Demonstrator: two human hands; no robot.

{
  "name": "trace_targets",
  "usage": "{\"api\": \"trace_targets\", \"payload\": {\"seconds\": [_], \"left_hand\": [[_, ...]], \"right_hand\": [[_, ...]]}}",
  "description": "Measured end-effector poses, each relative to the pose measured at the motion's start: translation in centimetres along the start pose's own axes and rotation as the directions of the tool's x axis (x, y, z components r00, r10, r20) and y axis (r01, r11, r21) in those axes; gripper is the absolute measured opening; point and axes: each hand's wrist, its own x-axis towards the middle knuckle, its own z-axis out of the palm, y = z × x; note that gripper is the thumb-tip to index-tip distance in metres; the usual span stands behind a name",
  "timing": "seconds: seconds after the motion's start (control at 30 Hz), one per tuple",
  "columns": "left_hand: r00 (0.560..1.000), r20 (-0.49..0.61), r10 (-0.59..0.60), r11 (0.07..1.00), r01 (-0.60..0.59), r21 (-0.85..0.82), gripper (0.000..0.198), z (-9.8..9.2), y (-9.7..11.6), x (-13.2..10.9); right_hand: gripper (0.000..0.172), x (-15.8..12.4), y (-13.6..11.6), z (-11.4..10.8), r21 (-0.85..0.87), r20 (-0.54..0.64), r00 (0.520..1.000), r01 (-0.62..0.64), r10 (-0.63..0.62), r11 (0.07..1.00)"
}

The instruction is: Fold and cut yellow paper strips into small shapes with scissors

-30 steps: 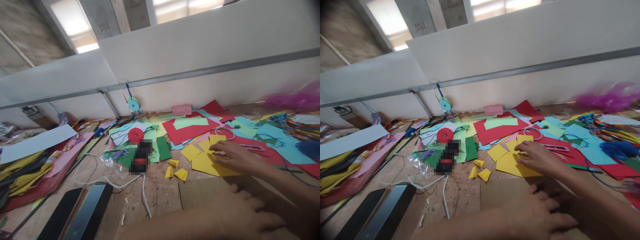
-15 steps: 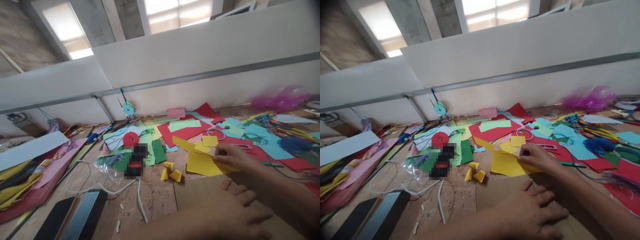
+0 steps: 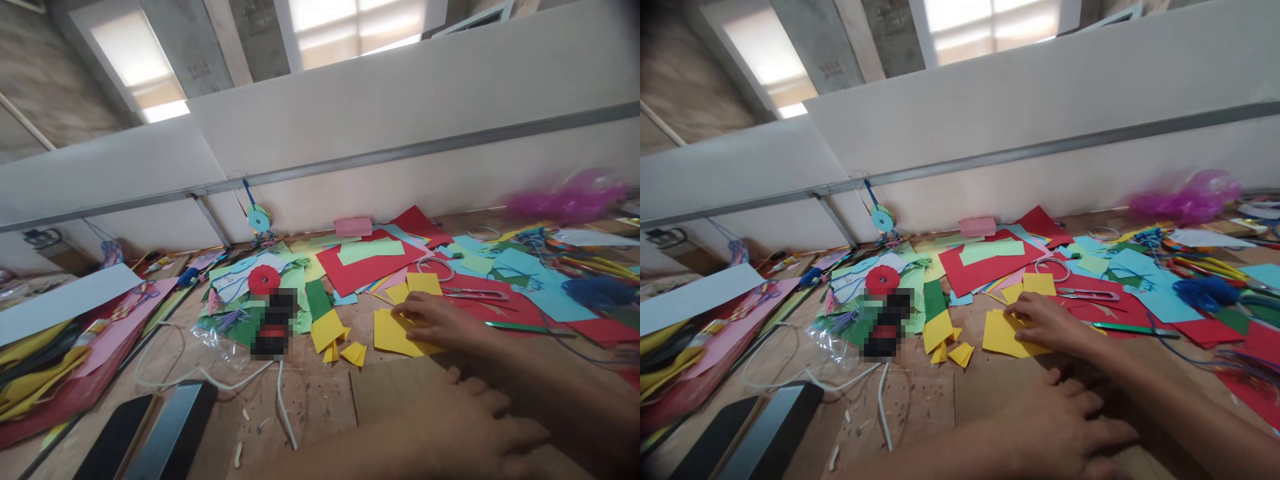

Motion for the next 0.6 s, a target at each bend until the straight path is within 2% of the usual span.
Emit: {"api": "trace_targets", "payload": {"seconds": [0.2, 0.37, 0.6], "left_hand": [[0.999, -0.031, 0.009, 0.999, -0.007, 0.048, 0.050, 0.2, 0.0, -0.1], [0.998, -0.061, 0.000, 0.999, 0.003, 0.042, 0.049, 0.5, 0.0, -0.2], [0.999, -0.047, 0.023, 0.999, -0.021, 0.025, 0.049, 0.5, -0.2, 0.1]], "right_hand": [[0.036, 1.3, -0.3, 0.2, 0.016, 0.019, 0.998, -0.068, 0.067, 0.998], [0.025, 1.8, 0.2, 0.9, 0.069, 0.012, 0.995, -0.096, 0.096, 0.993], [0.027, 1.2, 0.2, 1.2, 0.099, -0.060, 0.992, -0.101, 0.107, 0.990]]}}
